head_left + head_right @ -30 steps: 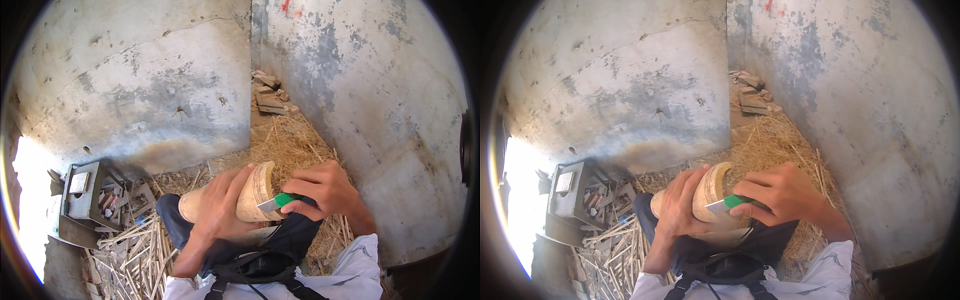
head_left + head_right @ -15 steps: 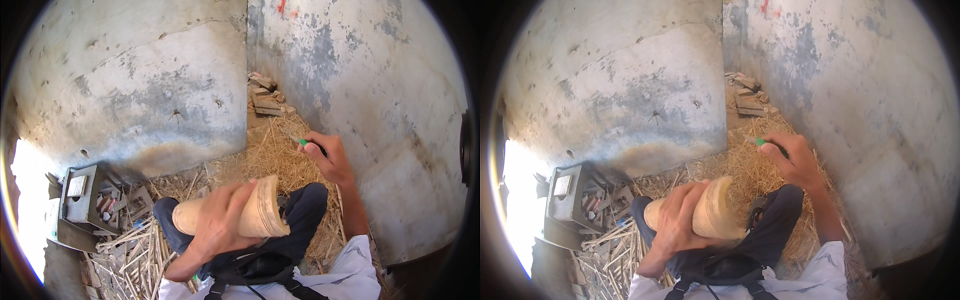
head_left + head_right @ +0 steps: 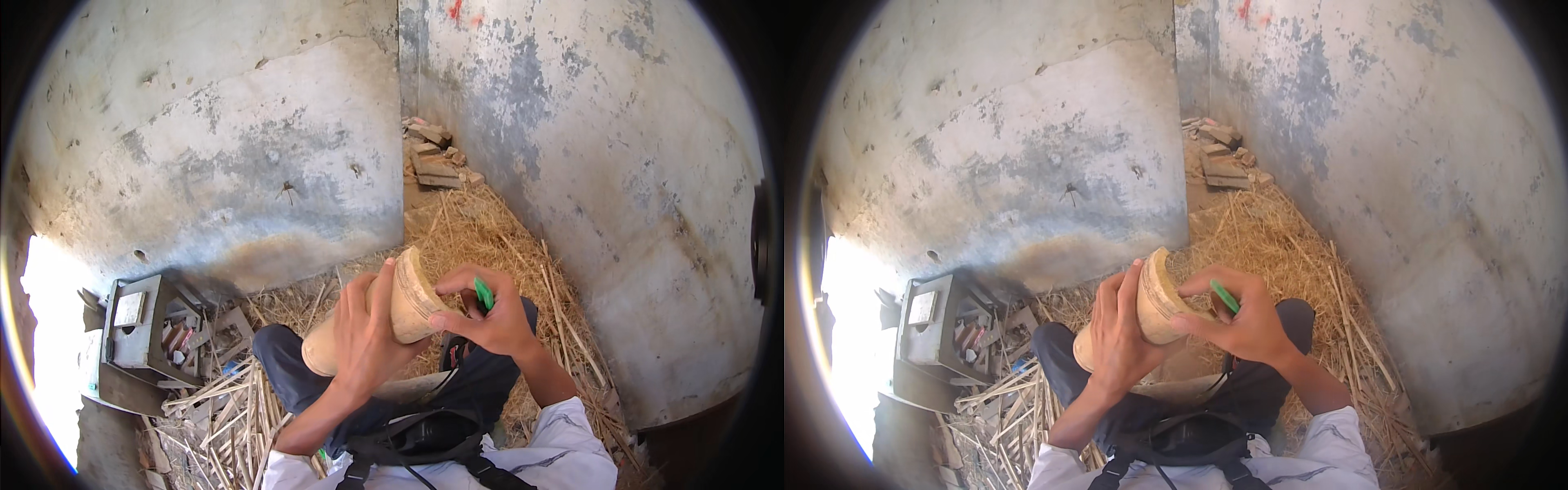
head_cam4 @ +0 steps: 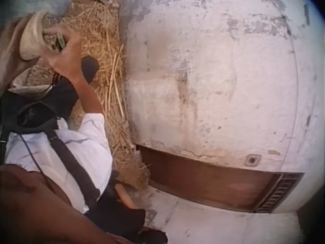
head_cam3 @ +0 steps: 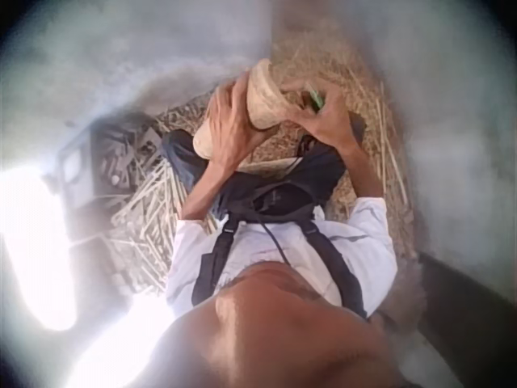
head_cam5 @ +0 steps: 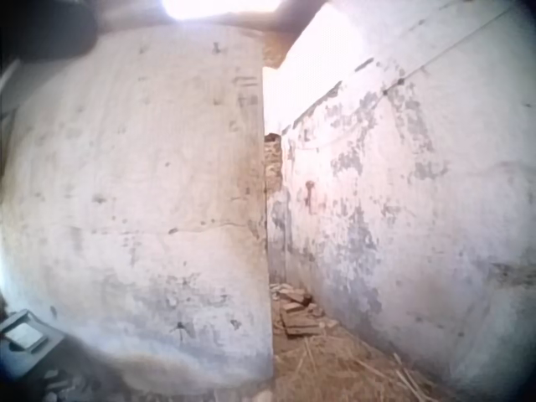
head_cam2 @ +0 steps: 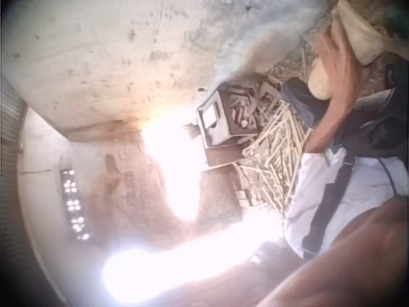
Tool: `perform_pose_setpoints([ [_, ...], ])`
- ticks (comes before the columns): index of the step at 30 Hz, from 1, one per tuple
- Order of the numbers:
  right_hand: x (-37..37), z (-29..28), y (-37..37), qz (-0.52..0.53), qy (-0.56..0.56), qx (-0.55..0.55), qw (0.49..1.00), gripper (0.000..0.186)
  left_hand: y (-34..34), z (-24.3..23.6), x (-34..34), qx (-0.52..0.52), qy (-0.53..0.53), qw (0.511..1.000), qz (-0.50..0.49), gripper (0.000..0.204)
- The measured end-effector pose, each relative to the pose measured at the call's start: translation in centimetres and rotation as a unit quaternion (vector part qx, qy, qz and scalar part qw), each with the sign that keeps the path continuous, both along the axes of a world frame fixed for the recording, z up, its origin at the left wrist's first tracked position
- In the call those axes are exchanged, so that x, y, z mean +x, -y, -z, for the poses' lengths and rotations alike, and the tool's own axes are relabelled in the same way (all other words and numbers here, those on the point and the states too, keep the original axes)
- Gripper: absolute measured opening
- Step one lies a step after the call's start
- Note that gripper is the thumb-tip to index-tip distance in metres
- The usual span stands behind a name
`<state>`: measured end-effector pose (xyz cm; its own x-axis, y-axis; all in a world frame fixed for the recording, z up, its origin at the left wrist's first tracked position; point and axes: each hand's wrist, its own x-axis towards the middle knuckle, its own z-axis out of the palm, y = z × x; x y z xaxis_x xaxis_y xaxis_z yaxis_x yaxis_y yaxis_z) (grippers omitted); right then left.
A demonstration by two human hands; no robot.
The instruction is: The person carves the inside of a hollowed piece of wood using a small green-handled blade, removing thin shavings of material.
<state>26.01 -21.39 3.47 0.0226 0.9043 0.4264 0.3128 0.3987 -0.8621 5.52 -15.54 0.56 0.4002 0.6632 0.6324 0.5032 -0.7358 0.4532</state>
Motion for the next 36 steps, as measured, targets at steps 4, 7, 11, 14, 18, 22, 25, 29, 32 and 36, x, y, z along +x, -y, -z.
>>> perform_pose_setpoints([
  [4,-0.4,-0.3,-0.3,0.005,0.028,0.074,0.997,0.03,-0.3,-0.5,0.2,-0.048,0.053,0.997,0.0,0.114],
  [7,0.1,-0.6,-1.3,-0.022,0.094,0.122,0.988,0.027,-1.3,0.7,0.4,-0.158,0.139,0.976,0.058,0.109],
  [11,0.2,-2.0,-2.1,-0.058,0.112,0.052,0.991,0.025,-2.8,2.8,-0.3,-0.202,0.182,0.954,0.127,0.093],
  [14,1.3,-1.2,-3.1,-0.094,0.105,0.076,0.987,0.027,-3.5,4.7,-0.1,-0.295,0.334,0.859,0.252,0.081],
  [18,0.0,-1.5,-3.2,0.06,0.17,0.17,0.969,0.035,-2.9,4.8,0.0,-0.297,0.384,0.856,0.176,0.072],
  [22,-0.6,1.1,-1.0,0.11,0.05,0.096,0.988,0.036,-2.1,4.3,0.2,-0.253,0.391,0.878,0.106,0.07],
  [25,-1.8,2.4,-0.3,0.116,0.116,0.067,0.984,0.034,-1.2,3.9,0.4,-0.241,0.375,0.892,0.082,0.069],
  [29,-3.8,2.5,-0.6,0.112,0.172,0.133,0.97,0.03,-0.3,3.2,0.4,-0.215,0.375,0.899,0.065,0.068],
  [32,-4.1,2.8,-0.6,0.116,0.182,0.128,0.968,0.03,-0.4,4.0,0.4,-0.161,0.365,0.915,0.058,0.072],
  [36,-4.3,3.2,-0.9,0.131,0.159,0.123,0.971,0.032,-0.1,4.4,0.4,-0.191,0.454,0.864,0.099,0.068],
])
